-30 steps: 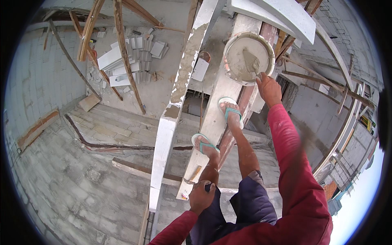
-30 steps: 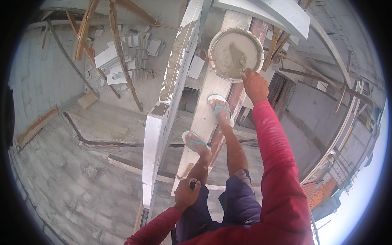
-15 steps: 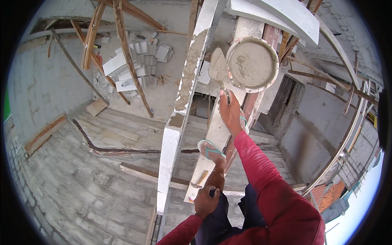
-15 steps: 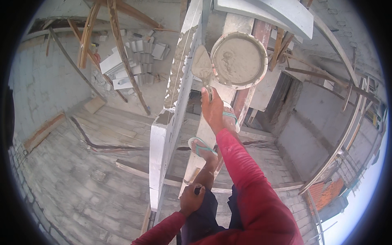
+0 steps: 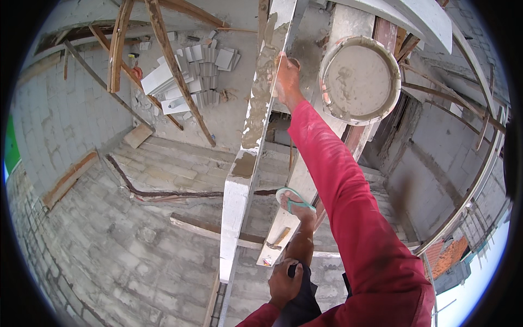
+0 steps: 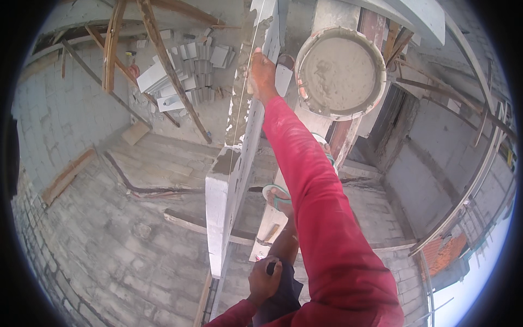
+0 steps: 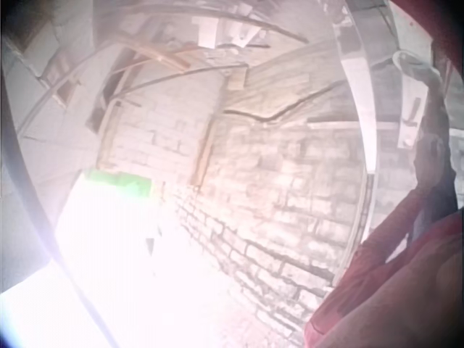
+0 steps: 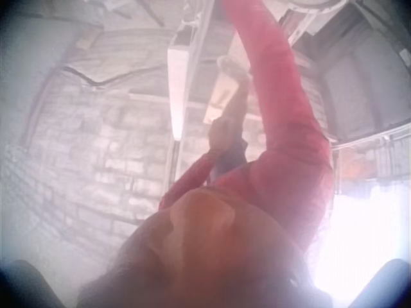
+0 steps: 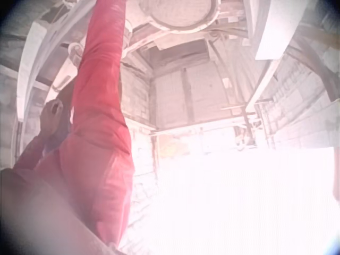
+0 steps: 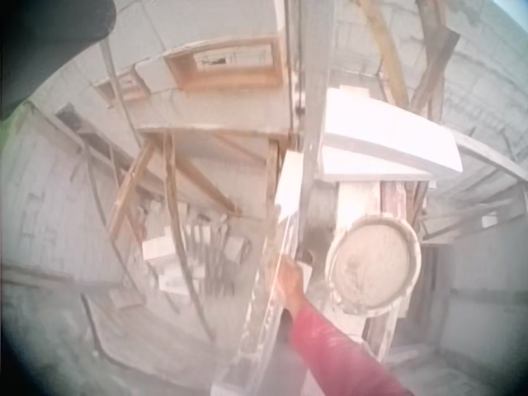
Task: The person positions a long white plasterboard strip on a wooden scaffold, applies cement with a trowel, and taps the strip with a hammer to secure it. The person then uses a tape measure to check dimensions of the installed strip.
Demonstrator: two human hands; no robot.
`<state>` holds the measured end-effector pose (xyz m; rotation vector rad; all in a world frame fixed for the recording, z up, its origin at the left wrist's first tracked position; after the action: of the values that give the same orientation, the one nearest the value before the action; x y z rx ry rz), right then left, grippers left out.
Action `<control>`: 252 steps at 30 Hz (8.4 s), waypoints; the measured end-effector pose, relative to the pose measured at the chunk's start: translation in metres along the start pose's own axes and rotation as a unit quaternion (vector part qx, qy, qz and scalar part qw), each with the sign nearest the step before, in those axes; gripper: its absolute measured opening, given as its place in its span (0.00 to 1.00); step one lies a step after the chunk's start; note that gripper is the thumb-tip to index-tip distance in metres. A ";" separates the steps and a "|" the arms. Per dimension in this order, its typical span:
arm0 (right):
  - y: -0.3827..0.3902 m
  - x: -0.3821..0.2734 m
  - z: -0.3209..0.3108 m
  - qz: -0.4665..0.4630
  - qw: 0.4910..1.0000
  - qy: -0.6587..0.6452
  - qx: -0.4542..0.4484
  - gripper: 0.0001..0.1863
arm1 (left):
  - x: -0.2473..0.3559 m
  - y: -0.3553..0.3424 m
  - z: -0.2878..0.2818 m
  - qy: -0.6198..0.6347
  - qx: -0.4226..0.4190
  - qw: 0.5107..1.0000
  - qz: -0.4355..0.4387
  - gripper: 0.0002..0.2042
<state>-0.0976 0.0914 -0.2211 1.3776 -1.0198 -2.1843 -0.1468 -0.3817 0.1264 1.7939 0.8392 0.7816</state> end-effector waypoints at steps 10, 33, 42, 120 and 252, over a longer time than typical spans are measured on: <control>0.007 -0.022 -0.008 0.016 1.000 -0.015 0.003 0.25 | 0.005 0.000 -0.001 -0.003 0.002 1.000 0.026 0.17; 0.146 0.085 -0.040 0.144 0.985 0.025 -0.088 0.26 | -0.007 0.001 -0.001 -0.052 0.000 0.996 0.069 0.16; 0.292 -0.002 -0.134 0.024 0.962 0.264 -0.060 0.24 | -0.014 0.006 -0.005 -0.053 -0.010 0.995 0.083 0.16; 0.148 -0.118 -0.063 -0.072 0.973 0.218 -0.027 0.20 | 0.012 0.003 0.009 0.028 0.014 1.000 0.001 0.16; 0.363 -0.551 -0.442 -0.220 0.520 0.807 0.172 0.43 | 0.587 0.001 -0.142 -0.440 0.096 0.630 0.633 0.48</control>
<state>0.5203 0.0274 0.2739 2.8692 -0.1942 0.0402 0.0649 0.1687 0.2552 2.4556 -1.2180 0.4286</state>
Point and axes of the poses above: each hand's wrist, its own y-axis away from the middle knuckle, its own z-axis out of the palm, x = y × z, the point moved 8 cm from there along -y, towards the middle knuckle, and after that the axes turned 1 degree about -x, right-handed, at the moved point
